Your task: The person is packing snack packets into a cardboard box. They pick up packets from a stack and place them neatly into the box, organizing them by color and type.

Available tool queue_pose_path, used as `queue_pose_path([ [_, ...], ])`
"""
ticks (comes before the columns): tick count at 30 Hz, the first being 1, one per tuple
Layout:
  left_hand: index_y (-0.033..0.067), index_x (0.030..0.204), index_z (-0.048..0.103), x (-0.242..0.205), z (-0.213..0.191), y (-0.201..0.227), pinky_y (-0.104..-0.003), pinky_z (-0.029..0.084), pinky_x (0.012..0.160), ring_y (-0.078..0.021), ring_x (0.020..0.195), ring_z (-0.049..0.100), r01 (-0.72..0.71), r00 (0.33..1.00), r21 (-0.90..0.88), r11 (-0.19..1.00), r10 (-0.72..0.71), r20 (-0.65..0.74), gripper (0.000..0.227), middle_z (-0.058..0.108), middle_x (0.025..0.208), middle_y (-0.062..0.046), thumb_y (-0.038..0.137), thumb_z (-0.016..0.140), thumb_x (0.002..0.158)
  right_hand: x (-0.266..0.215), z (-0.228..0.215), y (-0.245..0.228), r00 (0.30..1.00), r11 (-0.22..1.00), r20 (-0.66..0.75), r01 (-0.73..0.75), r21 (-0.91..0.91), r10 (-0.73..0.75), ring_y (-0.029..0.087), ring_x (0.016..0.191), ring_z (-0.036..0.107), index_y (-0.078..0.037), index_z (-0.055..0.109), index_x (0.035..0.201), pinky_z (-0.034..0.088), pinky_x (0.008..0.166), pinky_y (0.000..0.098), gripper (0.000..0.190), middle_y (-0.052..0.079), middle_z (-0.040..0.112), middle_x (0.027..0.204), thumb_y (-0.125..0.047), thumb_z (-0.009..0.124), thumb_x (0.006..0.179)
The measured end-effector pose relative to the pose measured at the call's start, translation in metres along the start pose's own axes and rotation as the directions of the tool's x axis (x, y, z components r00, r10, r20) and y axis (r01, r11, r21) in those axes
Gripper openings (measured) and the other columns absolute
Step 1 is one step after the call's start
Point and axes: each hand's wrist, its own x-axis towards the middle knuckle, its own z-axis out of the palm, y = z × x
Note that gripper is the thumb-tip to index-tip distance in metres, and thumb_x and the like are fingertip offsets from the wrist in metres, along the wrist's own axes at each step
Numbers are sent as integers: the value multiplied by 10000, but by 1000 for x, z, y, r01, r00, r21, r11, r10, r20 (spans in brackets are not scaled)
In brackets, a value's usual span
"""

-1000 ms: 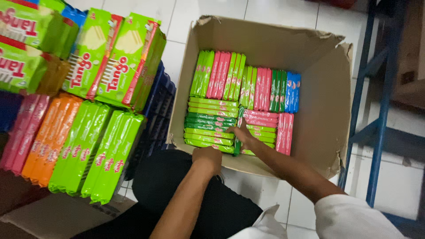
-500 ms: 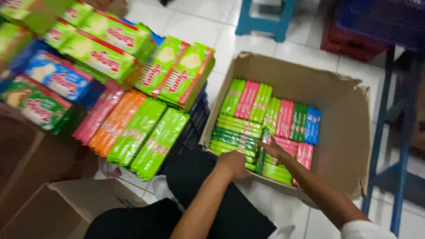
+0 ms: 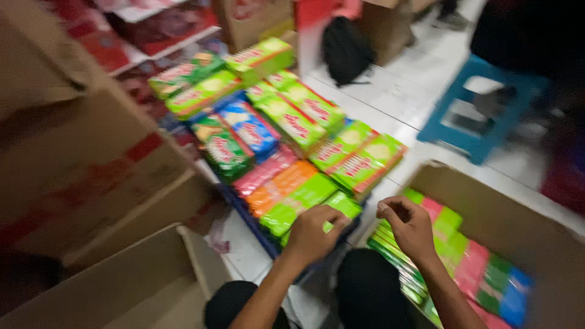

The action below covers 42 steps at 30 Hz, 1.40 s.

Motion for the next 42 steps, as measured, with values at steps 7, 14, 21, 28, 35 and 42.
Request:
queue_pose_path([
  [7, 113, 805, 667, 17, -127, -128, -382, 461, 692, -229, 720, 637, 125, 958, 158, 980, -78, -277, 205, 673, 764, -46, 234, 680, 970, 71, 132, -86, 998, 992, 60, 17, 126, -25, 191, 511, 683, -47, 766, 933, 469, 396, 292, 153, 125, 674, 566, -181, 699, 902],
  [14, 100, 1140, 688, 80, -207, -273, -494, 518, 847, -371, 987, 672, 342, 915, 445, 827, -186, -358, 269, 693, 1087, -149, 181, 671, 883, 84, 199, -88, 993, 987, 108, 38, 155, -55, 153, 596, 724, -61, 786, 919, 666, 583, 317, 128, 72, 761, 697, -173, 754, 867],
  [21, 85, 1426, 534, 152, -227, -343, -583, 410, 1086, -310, 1513, 338, 356, 925, 809, 468, -298, -235, 600, 490, 1542, -123, 351, 696, 912, 65, 197, -56, 993, 991, 117, 30, -131, -15, 112, 691, 774, -154, 850, 841, 604, 723, 317, 190, -1, 838, 723, -335, 810, 798],
  [28, 112, 1570, 378, 148, -213, -379, -682, 293, 1146, -420, 1497, 320, 331, 881, 846, 419, -458, -118, 593, 365, 1636, -143, 301, 510, 1024, 70, 199, -45, 990, 989, 64, 126, -73, -122, 36, 626, 747, -150, 830, 795, 615, 697, 227, 91, -47, 852, 702, -239, 832, 772],
  [35, 124, 1312, 640, 127, -211, -381, -519, 595, 706, -341, 981, 670, 19, 990, 996, 90, 136, -32, 456, 673, 1221, -103, 209, 765, 882, 68, 198, -48, 991, 992, 97, 105, -76, -97, 62, 636, 723, -153, 830, 804, 585, 682, 267, 134, -32, 811, 663, -285, 823, 785],
  [42, -6, 1348, 586, 114, -226, -306, -472, 590, 508, -350, 840, 716, 66, 997, 918, 392, 11, -77, 464, 709, 1060, -149, 62, 663, 896, 67, 195, -54, 969, 988, 194, 154, -8, -150, 58, 646, 712, -140, 811, 830, 600, 659, 265, 138, -34, 802, 710, -275, 785, 834],
])
